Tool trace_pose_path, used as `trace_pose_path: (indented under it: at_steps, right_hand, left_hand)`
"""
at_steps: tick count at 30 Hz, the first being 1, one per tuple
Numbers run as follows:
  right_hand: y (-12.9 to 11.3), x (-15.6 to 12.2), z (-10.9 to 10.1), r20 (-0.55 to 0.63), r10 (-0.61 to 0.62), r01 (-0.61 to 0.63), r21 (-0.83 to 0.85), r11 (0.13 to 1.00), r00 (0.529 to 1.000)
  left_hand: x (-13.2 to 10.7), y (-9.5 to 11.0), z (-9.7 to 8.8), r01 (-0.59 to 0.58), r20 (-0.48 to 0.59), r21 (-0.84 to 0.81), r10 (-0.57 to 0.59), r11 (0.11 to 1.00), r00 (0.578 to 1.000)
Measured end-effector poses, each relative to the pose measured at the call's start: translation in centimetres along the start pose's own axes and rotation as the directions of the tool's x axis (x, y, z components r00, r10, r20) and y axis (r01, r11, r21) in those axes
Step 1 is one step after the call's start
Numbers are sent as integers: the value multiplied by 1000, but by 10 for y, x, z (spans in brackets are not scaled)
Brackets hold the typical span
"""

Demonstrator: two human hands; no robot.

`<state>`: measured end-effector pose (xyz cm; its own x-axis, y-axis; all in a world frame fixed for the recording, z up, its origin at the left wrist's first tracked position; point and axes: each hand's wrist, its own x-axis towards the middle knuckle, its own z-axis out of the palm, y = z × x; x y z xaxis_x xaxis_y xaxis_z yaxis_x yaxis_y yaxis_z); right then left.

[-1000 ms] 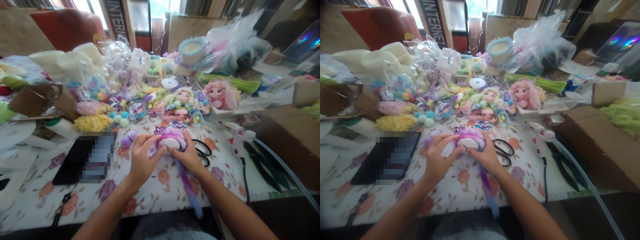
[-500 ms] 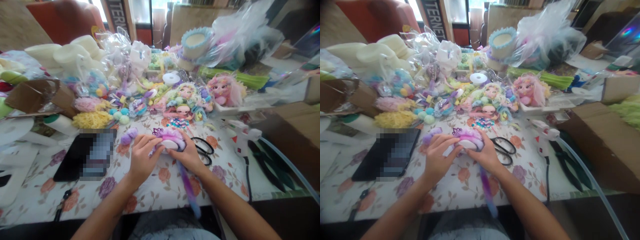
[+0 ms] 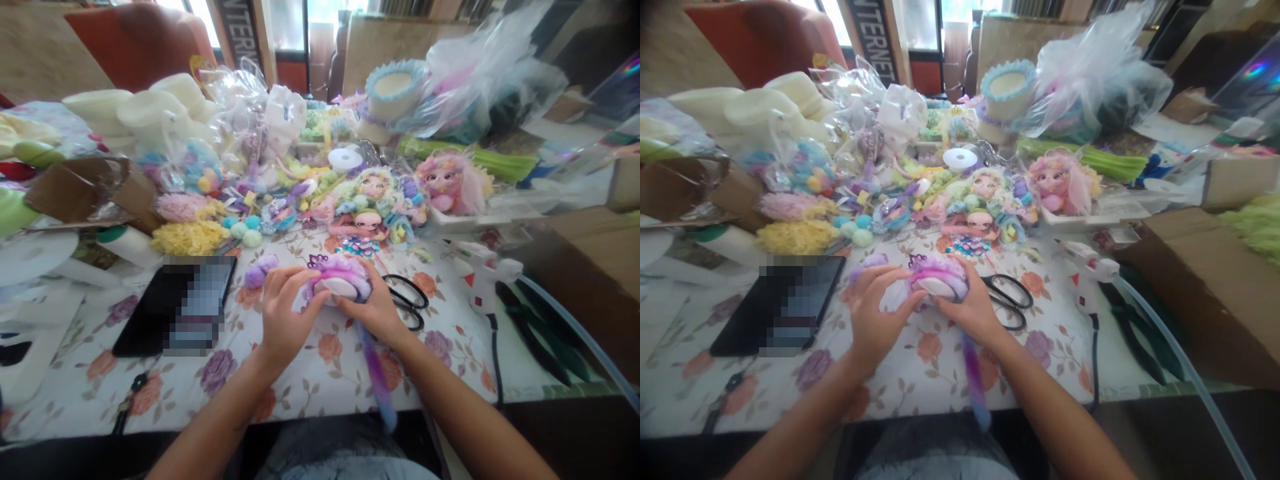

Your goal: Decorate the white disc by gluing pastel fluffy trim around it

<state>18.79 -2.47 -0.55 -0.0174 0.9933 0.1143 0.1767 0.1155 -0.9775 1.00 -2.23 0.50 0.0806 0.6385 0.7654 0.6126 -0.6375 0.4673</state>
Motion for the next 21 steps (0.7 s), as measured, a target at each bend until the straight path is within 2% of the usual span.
trace_pose_path:
  at_steps: [4,7,21]
  right_hand:
    - [-1,-1,-1,6,21,-21,8,1000,1000]
    - [0,-2,-2,20,44,-45,44,998,999]
    - [0,-4,-4,42,27,-30,63,998,999]
  left_hand:
    - [-1,2,1,-92,42,-13,92,996,995]
    - [-1,1,2,-64,74,-23,65,998,995]
    - [-3,-1,2,73,80,-63,-68,995,994]
